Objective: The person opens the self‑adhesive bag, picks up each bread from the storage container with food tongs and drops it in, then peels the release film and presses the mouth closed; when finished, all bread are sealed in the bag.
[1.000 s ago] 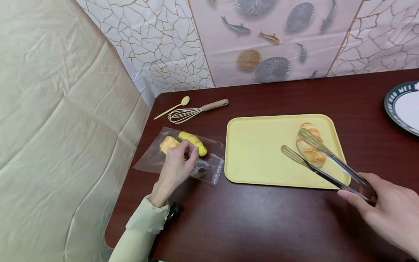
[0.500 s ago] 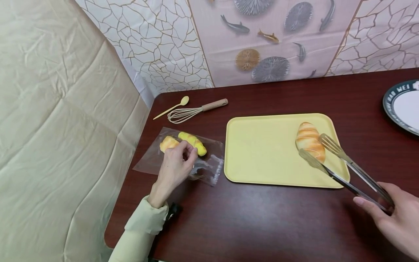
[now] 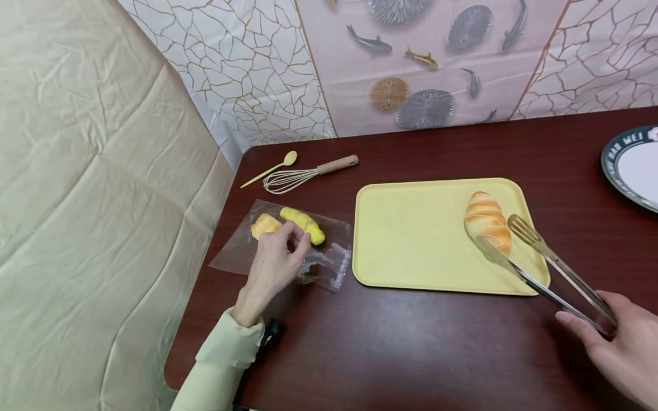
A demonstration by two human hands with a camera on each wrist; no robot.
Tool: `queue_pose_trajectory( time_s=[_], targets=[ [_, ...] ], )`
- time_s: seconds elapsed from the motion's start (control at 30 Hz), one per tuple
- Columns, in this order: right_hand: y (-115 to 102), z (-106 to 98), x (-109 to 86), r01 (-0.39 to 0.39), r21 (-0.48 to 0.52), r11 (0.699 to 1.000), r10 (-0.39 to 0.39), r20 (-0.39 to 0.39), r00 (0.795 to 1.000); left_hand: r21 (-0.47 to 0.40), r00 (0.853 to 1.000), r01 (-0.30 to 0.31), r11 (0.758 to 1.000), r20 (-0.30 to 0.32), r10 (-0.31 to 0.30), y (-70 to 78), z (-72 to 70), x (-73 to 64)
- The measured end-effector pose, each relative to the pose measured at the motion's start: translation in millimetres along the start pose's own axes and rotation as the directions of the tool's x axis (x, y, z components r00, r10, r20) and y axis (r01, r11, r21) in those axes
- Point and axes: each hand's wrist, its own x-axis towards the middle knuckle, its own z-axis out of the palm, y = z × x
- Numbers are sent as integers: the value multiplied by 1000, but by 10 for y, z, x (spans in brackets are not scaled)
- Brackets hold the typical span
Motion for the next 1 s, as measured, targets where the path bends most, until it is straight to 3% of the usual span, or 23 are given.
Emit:
queue_pose_trajectory(
  time_s=[0.37, 1.0],
  targets=[
    [94, 43, 49, -33, -89, 995, 40, 73, 997, 6, 1000, 4, 1000, 11, -4, -5, -1, 2],
    [94, 64, 100, 3, -100, 995, 4, 73, 997, 17, 1000, -4, 1000, 14, 4, -1, -5, -6]
  ],
)
